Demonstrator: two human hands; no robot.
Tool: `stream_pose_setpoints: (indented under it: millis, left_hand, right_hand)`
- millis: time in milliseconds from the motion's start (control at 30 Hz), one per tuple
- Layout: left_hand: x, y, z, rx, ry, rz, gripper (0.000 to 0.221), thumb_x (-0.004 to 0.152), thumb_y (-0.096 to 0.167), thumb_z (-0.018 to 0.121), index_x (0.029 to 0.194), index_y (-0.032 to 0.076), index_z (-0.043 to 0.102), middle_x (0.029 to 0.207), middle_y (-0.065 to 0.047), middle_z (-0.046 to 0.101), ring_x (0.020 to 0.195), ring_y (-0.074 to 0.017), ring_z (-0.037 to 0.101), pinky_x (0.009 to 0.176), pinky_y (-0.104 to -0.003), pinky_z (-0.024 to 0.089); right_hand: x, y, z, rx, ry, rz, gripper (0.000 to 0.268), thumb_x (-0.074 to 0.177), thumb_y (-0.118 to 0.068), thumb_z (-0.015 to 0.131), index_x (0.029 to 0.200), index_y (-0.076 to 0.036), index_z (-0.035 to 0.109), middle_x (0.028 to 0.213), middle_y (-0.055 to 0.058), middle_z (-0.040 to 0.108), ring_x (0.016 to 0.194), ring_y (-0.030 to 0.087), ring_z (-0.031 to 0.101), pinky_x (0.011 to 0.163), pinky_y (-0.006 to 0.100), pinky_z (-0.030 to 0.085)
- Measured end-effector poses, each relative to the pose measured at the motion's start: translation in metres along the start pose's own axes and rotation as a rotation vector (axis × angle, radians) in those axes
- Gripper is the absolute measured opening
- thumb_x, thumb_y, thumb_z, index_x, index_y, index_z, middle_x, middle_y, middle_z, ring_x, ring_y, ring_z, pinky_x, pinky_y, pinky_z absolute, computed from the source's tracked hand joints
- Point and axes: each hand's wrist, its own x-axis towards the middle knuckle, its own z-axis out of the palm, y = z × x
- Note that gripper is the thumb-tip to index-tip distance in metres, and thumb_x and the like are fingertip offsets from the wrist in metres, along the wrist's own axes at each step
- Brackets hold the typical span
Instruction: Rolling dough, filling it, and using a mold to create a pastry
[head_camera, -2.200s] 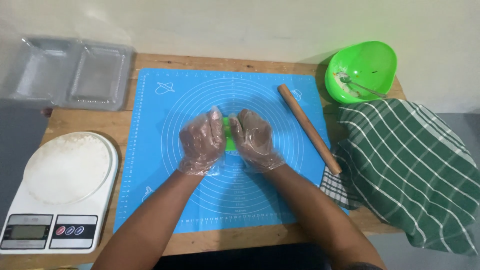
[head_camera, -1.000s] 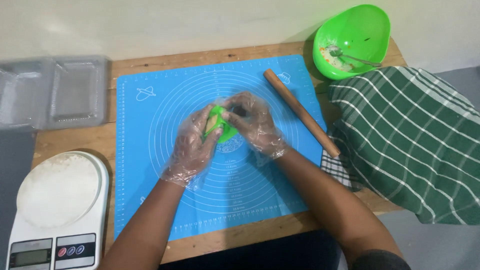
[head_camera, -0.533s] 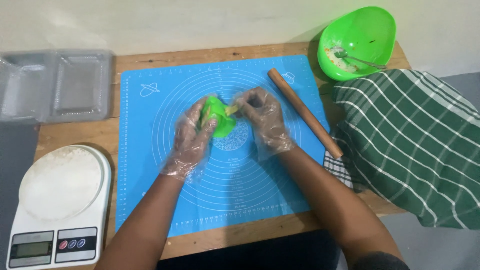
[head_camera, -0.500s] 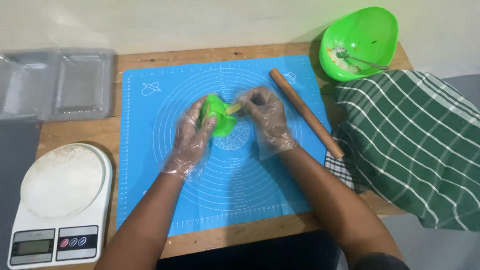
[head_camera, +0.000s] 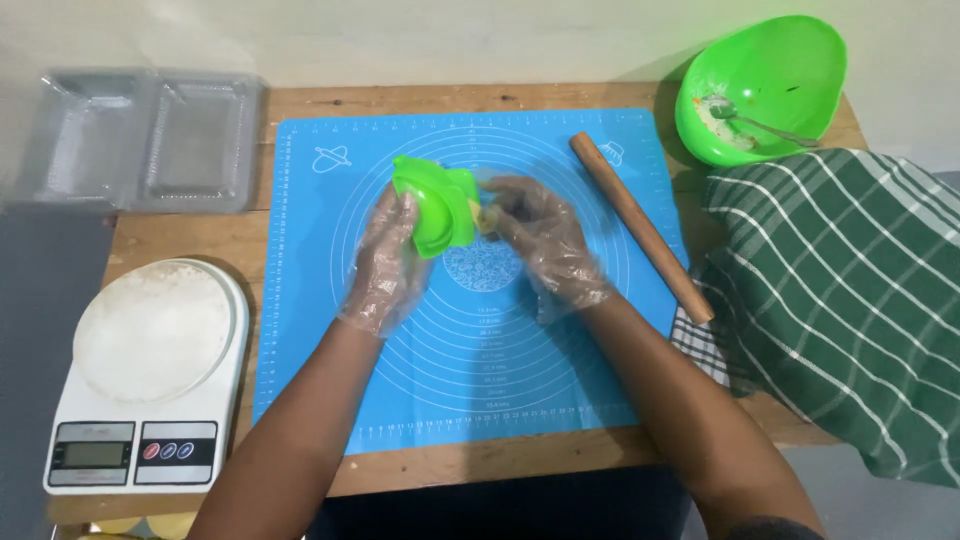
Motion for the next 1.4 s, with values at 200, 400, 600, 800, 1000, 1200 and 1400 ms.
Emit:
stream_pose_setpoints:
  millis: [200,400,600,800,1000,1200,1400]
  left_hand:
    - [0.004,-0.011,-0.008,-0.297,0.044,-0.001,0.053,0.103,0.02,0.06,0.152,0.009,0.042,0.119,-0.018,0.071,0.123,-0.0365,0.065,0.118,-0.061,0.041]
    - [0.009,-0.018,-0.022,-0.283,0.044,-0.055,0.04,0.103,0.025,0.059,0.14,0.012,0.053,0.11,-0.016,0.075,0.116,-0.0335,0.07,0.116,-0.06,0.043]
    - [0.017,-0.022,-0.023,-0.413,0.134,-0.032,0.029,0.104,0.026,0.056,0.131,0.014,0.058,0.111,-0.014,0.075,0.114,-0.0316,0.07,0.112,-0.056,0.048]
    - [0.02,-0.033,-0.035,-0.319,0.152,-0.086,0.028,0.105,0.028,0.054,0.131,0.018,0.057,0.108,-0.008,0.075,0.107,-0.024,0.071,0.113,-0.049,0.047]
    - [0.018,-0.031,-0.039,-0.226,0.097,-0.123,0.029,0.106,0.03,0.051,0.132,0.018,0.055,0.106,-0.009,0.073,0.106,-0.0238,0.07,0.116,-0.049,0.044]
    - [0.024,-0.037,-0.036,-0.375,0.069,-0.042,0.023,0.106,0.027,0.053,0.129,0.023,0.057,0.116,-0.003,0.069,0.119,-0.0234,0.065,0.121,-0.05,0.036]
    - [0.011,-0.016,-0.014,-0.415,0.038,-0.039,0.022,0.106,0.022,0.053,0.128,0.02,0.056,0.117,-0.006,0.068,0.123,-0.0273,0.062,0.123,-0.053,0.034]
  right_hand:
    - [-0.004,-0.014,0.008,-0.528,-0.206,-0.429,0.016,0.09,-0.008,0.077,0.103,0.0,0.073,0.09,0.024,0.07,0.081,0.039,0.073,0.066,0.043,0.057]
    - [0.005,0.016,0.003,-0.337,-0.168,-0.599,0.019,0.091,0.001,0.066,0.109,0.0,0.073,0.085,0.014,0.07,0.065,0.024,0.066,0.066,0.033,0.057]
    - [-0.007,0.011,0.005,-0.528,-0.077,-0.287,0.014,0.082,-0.002,0.076,0.094,-0.008,0.072,0.082,0.01,0.07,0.075,0.027,0.071,0.064,0.034,0.058]
    - [-0.013,-0.02,0.024,-0.347,-0.146,-0.177,0.024,0.091,-0.007,0.074,0.114,-0.006,0.066,0.095,0.022,0.07,0.076,0.027,0.071,0.069,0.036,0.062]
    - [-0.012,0.016,0.021,-0.259,-0.086,-0.155,0.016,0.089,0.002,0.075,0.101,0.002,0.064,0.084,0.021,0.069,0.067,0.025,0.071,0.056,0.034,0.057]
    - [-0.002,0.025,0.016,0.075,0.009,0.078,0.021,0.088,0.003,0.074,0.105,0.002,0.06,0.093,0.023,0.07,0.077,0.025,0.073,0.062,0.034,0.066]
    - [0.0,0.027,0.015,0.044,0.059,0.205,0.025,0.089,-0.002,0.074,0.109,0.003,0.061,0.096,0.024,0.069,0.081,0.024,0.073,0.067,0.034,0.067]
